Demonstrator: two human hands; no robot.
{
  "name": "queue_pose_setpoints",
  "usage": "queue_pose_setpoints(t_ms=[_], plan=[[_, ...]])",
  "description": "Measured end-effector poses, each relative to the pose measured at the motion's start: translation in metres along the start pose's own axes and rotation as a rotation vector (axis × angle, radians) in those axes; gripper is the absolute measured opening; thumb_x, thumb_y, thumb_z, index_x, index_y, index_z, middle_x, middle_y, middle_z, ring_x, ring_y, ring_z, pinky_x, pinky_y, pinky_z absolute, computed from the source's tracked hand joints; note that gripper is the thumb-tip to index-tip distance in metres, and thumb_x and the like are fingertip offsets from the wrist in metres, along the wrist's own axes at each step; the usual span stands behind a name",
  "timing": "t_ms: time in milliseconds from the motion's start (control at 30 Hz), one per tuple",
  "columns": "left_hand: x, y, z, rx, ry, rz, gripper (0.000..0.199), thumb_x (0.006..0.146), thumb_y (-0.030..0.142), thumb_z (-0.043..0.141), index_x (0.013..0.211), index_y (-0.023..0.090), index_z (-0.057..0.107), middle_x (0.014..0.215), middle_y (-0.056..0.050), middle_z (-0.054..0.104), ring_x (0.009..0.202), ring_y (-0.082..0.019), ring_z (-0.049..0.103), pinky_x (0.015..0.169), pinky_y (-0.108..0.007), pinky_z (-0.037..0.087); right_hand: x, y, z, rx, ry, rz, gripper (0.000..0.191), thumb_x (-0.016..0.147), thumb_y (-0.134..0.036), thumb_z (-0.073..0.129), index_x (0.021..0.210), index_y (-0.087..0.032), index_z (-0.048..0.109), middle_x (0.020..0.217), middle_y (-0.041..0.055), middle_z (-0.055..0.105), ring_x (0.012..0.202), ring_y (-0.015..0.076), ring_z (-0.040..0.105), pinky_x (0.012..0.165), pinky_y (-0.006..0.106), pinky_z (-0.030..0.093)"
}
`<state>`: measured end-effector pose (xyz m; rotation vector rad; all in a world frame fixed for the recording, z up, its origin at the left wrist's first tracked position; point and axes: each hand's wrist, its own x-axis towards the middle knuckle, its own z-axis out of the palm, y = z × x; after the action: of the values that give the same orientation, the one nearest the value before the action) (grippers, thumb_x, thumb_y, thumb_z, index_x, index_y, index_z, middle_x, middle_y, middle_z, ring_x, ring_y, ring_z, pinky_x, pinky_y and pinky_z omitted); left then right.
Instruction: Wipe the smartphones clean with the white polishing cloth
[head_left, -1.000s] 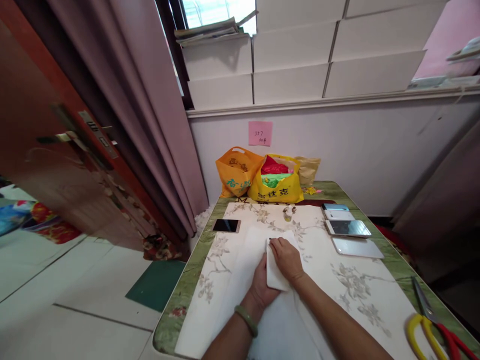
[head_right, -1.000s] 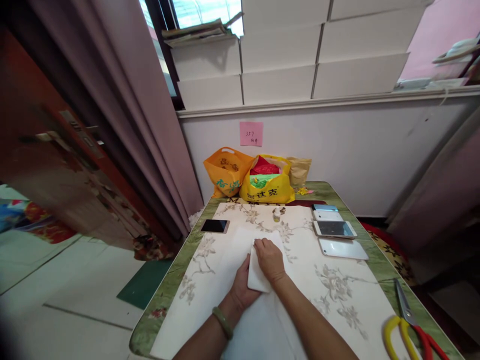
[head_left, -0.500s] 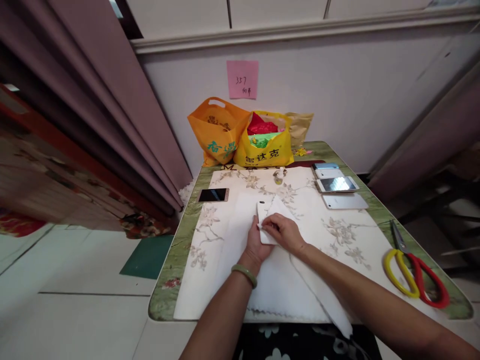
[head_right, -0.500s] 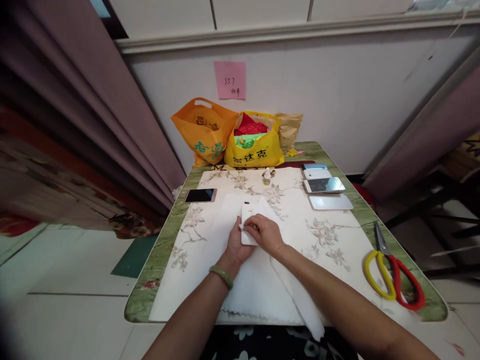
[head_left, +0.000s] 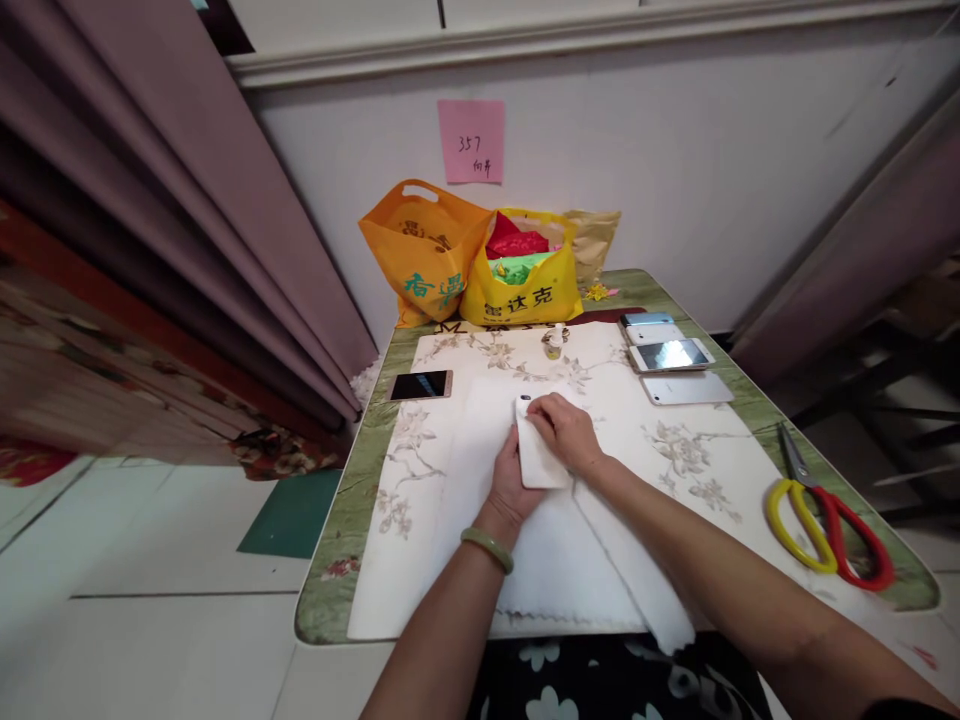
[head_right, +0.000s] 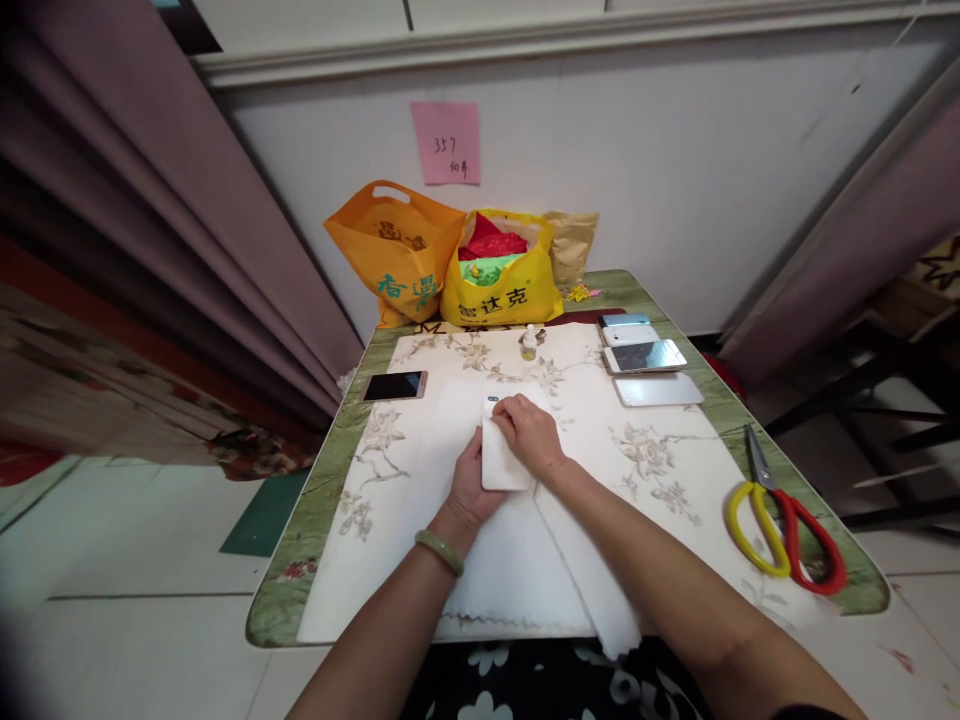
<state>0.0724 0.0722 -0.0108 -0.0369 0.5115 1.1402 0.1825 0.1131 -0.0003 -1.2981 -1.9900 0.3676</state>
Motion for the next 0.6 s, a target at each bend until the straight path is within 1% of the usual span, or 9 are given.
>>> queue_pose_setpoints(t_ms=[133,200,267,333,400,500,600], plan=[[-0.001,0.002,0.003,-0.008,0.018,0.015,0.033,0.089,0.037,0.052,0.099,0.01,0.068,0.09,-0.009,0.072,0.092,-0.02,0.066,0.093,-0.031,0.048,-0.036,-0.008,-0.019,0.106,-0.227,-0.147,0.012,0.093,-0.03,0.051,0.093,-0.024,0.062,0.089,0.0018,0.064,0.08,0.0157,0.06,0.072,0.026,0.044],[-0.002,0.002,0.004,0.011,0.02,0.015,0.035,0.09,0.039,0.051,0.097,0.01,0.068,0.09,-0.009,0.072,0.093,-0.021,0.066,0.092,-0.031,0.049,-0.045,-0.011,-0.026,0.148,-0.326,-0.2,0.012,0.092,-0.031,0.053,0.094,-0.025,0.063,0.089,0.0011,0.065,0.079,0.0147,0.06,0.07,0.025,0.044],[-0.002,0.001,0.004,0.015,0.014,0.026,0.036,0.091,0.04,0.048,0.096,0.011,0.068,0.089,-0.009,0.072,0.092,-0.021,0.066,0.091,-0.032,0.049,-0.044,-0.012,-0.028,0.171,-0.362,-0.215,0.011,0.091,-0.032,0.055,0.093,-0.026,0.064,0.088,0.0005,0.065,0.077,0.014,0.06,0.068,0.024,0.043],[-0.001,0.001,0.002,0.013,0.003,0.027,0.036,0.091,0.041,0.047,0.094,0.011,0.068,0.087,-0.008,0.072,0.089,-0.02,0.067,0.091,-0.032,0.049,-0.035,-0.014,-0.022,0.163,-0.304,-0.165,0.011,0.09,-0.033,0.057,0.091,-0.026,0.065,0.087,0.0,0.066,0.077,0.0139,0.06,0.069,0.024,0.043],[-0.001,0.0,0.001,0.015,-0.013,0.027,0.033,0.091,0.039,0.049,0.093,0.012,0.068,0.086,-0.007,0.072,0.088,-0.018,0.067,0.091,-0.03,0.049,-0.022,-0.015,-0.012,0.126,-0.197,-0.082,0.01,0.089,-0.032,0.058,0.088,-0.026,0.066,0.087,-0.0002,0.065,0.077,0.0142,0.06,0.069,0.025,0.042],[-0.002,-0.002,0.001,0.041,-0.057,0.033,0.032,0.09,0.039,0.051,0.104,0.015,0.066,0.095,-0.006,0.072,0.095,-0.018,0.066,0.093,-0.03,0.048,0.003,-0.018,0.002,0.043,-0.058,0.011,0.009,0.089,-0.032,0.057,0.087,-0.026,0.064,0.087,0.0,0.064,0.078,0.0151,0.059,0.069,0.025,0.041],[-0.006,-0.004,0.004,0.089,-0.076,0.044,0.039,0.09,0.042,0.05,0.115,0.015,0.063,0.106,-0.007,0.072,0.104,-0.02,0.064,0.098,-0.034,0.045,0.025,-0.019,0.006,-0.034,0.038,0.09,0.012,0.09,-0.032,0.054,0.09,-0.025,0.063,0.089,0.0013,0.064,0.079,0.0166,0.058,0.068,0.026,0.039]])
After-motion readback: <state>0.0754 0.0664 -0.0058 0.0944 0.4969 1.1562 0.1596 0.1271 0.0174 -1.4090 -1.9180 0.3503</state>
